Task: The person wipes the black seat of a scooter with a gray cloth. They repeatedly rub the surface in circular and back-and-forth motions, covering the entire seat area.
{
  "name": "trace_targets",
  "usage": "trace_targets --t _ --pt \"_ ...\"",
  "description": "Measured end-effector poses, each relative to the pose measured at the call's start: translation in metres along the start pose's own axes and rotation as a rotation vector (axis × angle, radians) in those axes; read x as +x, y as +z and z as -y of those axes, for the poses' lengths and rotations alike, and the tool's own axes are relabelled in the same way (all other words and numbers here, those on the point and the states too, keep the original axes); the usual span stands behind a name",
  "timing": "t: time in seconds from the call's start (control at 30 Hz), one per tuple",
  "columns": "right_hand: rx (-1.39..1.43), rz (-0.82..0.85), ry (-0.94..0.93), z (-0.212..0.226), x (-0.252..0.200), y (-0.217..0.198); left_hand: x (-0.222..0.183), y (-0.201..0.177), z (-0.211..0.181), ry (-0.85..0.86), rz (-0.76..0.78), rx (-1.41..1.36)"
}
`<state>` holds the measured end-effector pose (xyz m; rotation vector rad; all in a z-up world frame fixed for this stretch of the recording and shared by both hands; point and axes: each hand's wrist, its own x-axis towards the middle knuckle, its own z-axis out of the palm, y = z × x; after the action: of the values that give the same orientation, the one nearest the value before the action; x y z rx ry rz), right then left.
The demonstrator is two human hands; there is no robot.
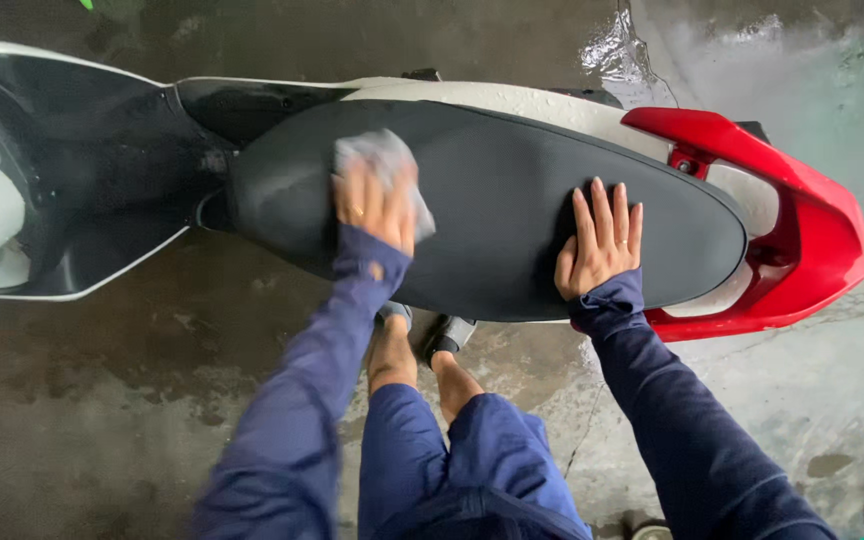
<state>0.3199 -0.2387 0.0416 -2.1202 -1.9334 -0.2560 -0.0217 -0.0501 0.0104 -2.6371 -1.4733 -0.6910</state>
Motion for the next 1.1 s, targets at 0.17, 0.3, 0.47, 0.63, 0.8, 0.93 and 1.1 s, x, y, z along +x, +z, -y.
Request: trace_targets --t 0.17,0.3,0.47,0.63,0.8,0.93,1.1 --pt "-0.003 -0.021 0.006 0.0 0.001 0.0 0.005 0.029 0.092 0.115 -0.064 -0.008" --pt "0.002 -0.015 0.014 0.004 0.003 -0.001 -0.022 -0.002 0.052 0.092 -0.091 0.078" --pt "0.007 -0.025 0.02 0.003 0.004 0.0 -0.058 0.031 0.156 0.025 -0.088 0.032" --pt "0.009 -0.002 0.013 -0.002 0.0 0.002 -0.086 -0.019 0.128 0.181 0.097 -0.075" --pt "0.005 -0.018 0.026 0.002 0.0 0.0 -0.096 0.0 0.114 -0.168 0.059 -0.131" --pt "-0.002 -0.004 0.028 0.001 0.0 0.002 -0.115 0.021 0.071 0.132 0.076 0.015" --pt "0.021 0.001 0.017 0.003 -0.001 -0.002 -0.115 0.012 0.027 -0.225 -0.097 -0.052"
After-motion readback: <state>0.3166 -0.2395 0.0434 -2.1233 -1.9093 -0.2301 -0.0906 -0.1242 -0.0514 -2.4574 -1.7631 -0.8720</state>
